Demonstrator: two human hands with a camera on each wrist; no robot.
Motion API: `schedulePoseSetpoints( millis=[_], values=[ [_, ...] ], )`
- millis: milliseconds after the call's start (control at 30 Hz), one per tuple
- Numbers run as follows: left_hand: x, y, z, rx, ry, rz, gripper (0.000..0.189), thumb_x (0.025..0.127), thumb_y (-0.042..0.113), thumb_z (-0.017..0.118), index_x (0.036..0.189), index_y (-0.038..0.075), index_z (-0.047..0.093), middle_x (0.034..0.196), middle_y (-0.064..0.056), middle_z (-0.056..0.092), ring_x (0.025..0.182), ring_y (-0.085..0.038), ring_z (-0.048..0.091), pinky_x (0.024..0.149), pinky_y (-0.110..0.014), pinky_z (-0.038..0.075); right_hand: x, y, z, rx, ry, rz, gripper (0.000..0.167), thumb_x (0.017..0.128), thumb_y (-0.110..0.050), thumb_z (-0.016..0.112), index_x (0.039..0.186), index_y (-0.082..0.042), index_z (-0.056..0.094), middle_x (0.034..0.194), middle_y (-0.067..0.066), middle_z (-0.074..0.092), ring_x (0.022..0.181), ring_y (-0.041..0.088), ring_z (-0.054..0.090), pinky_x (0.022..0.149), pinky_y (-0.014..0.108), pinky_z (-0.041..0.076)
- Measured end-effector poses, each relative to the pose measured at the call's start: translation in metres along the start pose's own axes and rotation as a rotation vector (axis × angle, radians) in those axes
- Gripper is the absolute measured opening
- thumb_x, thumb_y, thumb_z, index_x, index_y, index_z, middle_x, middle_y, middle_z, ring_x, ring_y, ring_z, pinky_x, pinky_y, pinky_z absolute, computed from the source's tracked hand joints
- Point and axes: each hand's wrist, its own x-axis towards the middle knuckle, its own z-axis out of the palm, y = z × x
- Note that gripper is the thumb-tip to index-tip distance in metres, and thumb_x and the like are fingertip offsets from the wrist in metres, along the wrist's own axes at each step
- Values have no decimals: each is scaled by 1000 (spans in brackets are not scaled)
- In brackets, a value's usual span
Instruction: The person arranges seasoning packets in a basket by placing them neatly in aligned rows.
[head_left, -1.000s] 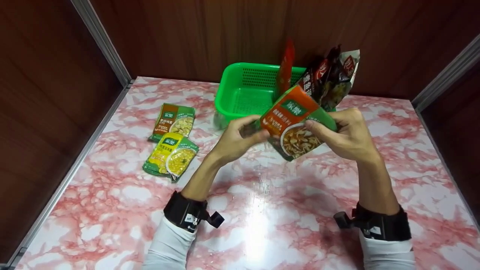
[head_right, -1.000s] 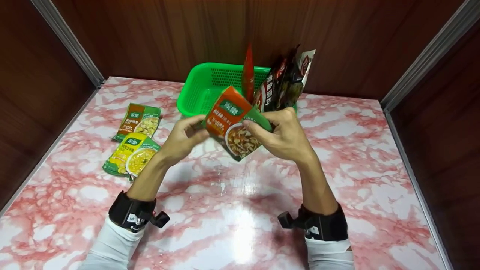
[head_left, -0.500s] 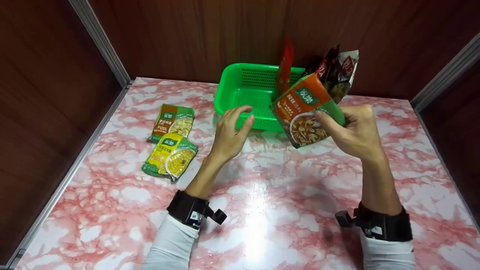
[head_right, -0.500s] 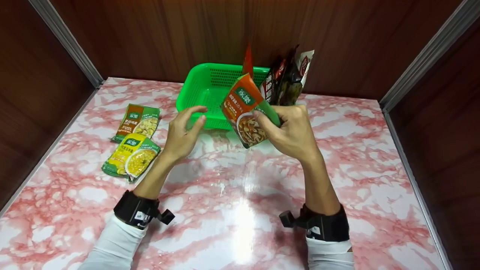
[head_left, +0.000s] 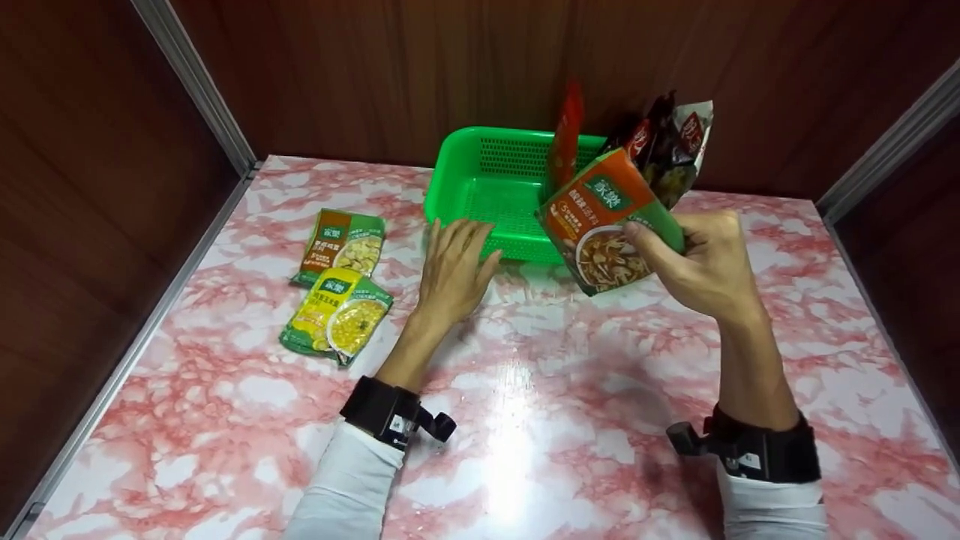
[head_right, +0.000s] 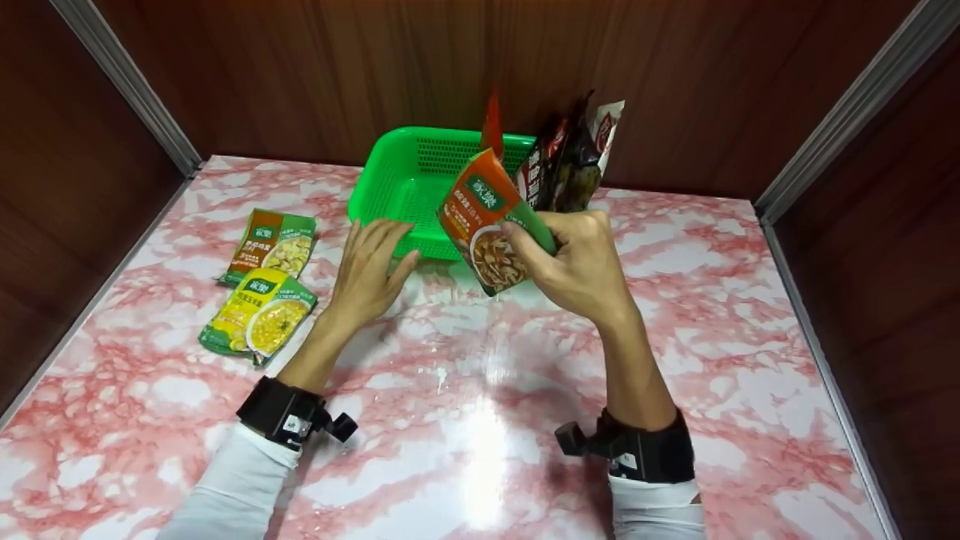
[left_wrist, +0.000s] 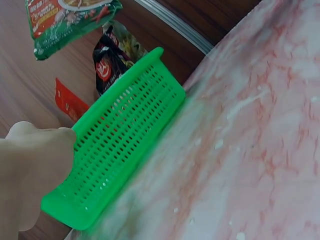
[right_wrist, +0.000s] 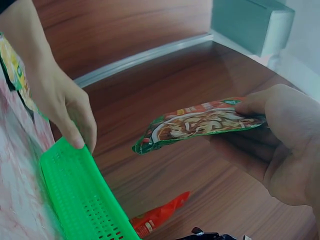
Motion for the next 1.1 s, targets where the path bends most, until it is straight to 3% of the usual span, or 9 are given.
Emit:
schedulePoseSetpoints(
  millis=[267, 567, 900, 1100],
  values=[
    [1, -5, 3, 48, 18, 15, 33, 117, 20, 63, 145, 6, 73, 142, -15, 77, 143, -36, 66, 139, -69, 30, 0, 0, 1, 2, 0, 26, 38, 95, 7, 80, 61, -2, 63, 55, -7, 45, 48, -3, 35, 49, 17, 27],
    [5, -9, 6, 15, 64, 23, 27, 116, 18, 64, 137, 8, 79, 133, -12, 82, 134, -36, 71, 137, -68, 35, -1, 1, 3, -5, 40, 52, 41, 96, 6, 79, 60, -1, 61, 55, -10, 45, 47, -3, 36, 48, 18, 28],
    [6, -11, 8, -12, 81, 14, 26, 115, 17, 65, 135, 8, 80, 130, -12, 82, 132, -36, 71, 136, -67, 35, 4, -2, 14, -51, 210, 129, 41, 99, -1, 78, 61, 6, 65, 55, -18, 51, 47, -5, 43, 48, 14, 33],
    [8, -11, 9, -7, 89, 9, 26, 114, 17, 66, 133, 9, 81, 129, -12, 83, 130, -36, 72, 135, -68, 37, 12, 0, 22, -71, 297, 130, 44, 102, -4, 76, 61, 8, 65, 53, -18, 49, 45, -5, 39, 48, 14, 29]
  ],
)
